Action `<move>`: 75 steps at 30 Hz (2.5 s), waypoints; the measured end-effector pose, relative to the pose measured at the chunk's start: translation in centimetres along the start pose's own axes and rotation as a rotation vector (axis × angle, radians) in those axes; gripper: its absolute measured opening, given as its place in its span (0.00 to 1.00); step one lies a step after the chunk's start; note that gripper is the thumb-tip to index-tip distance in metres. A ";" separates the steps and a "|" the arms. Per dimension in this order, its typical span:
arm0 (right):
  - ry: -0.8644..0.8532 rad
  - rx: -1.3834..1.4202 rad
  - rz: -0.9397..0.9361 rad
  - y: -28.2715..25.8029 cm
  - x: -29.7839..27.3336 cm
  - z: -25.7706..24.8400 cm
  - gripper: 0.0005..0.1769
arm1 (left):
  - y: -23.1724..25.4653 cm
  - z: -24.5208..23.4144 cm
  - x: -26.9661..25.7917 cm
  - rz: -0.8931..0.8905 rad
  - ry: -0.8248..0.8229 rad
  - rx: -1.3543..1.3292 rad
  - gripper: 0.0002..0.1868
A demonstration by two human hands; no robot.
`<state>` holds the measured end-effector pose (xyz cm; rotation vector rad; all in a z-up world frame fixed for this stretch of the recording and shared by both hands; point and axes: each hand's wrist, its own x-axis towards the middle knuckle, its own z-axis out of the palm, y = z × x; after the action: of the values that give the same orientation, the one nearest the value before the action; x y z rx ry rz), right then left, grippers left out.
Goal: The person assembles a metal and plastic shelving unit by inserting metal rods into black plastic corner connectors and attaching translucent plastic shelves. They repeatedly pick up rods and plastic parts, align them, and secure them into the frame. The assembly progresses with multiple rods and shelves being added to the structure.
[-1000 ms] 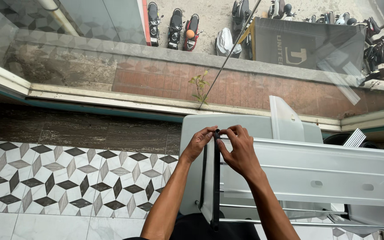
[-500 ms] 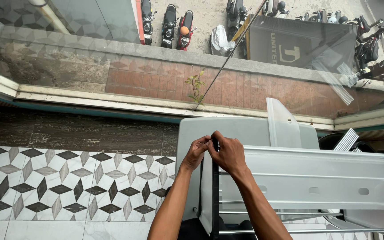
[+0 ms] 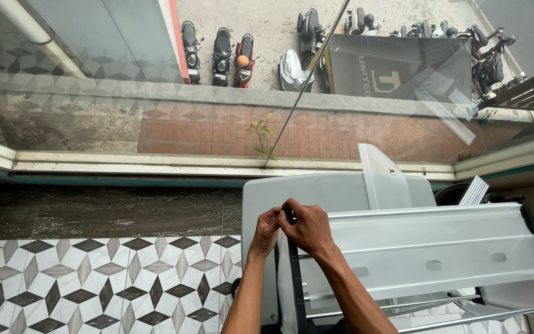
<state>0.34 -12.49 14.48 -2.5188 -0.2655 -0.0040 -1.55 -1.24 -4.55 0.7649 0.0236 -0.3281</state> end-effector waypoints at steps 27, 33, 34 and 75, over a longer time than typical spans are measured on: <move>-0.065 0.018 0.077 -1.3 -1.4 -2.5 0.08 | 4.9 3.3 -1.0 -0.045 -0.141 0.061 0.17; -0.064 0.025 0.065 -1.4 -1.7 -2.5 0.09 | 3.9 2.5 -1.3 -0.033 -0.124 0.058 0.17; -0.070 0.023 0.069 -1.4 -1.7 -2.5 0.09 | 3.8 2.4 -1.3 -0.027 -0.124 0.057 0.17; -0.074 0.038 0.122 -1.6 -1.3 -3.3 0.11 | 4.0 3.3 -0.8 0.064 -0.093 0.101 0.17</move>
<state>-1.07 -13.33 17.99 -2.4961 -0.1402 0.1418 -1.39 -0.57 0.68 0.8479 -0.1050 -0.3054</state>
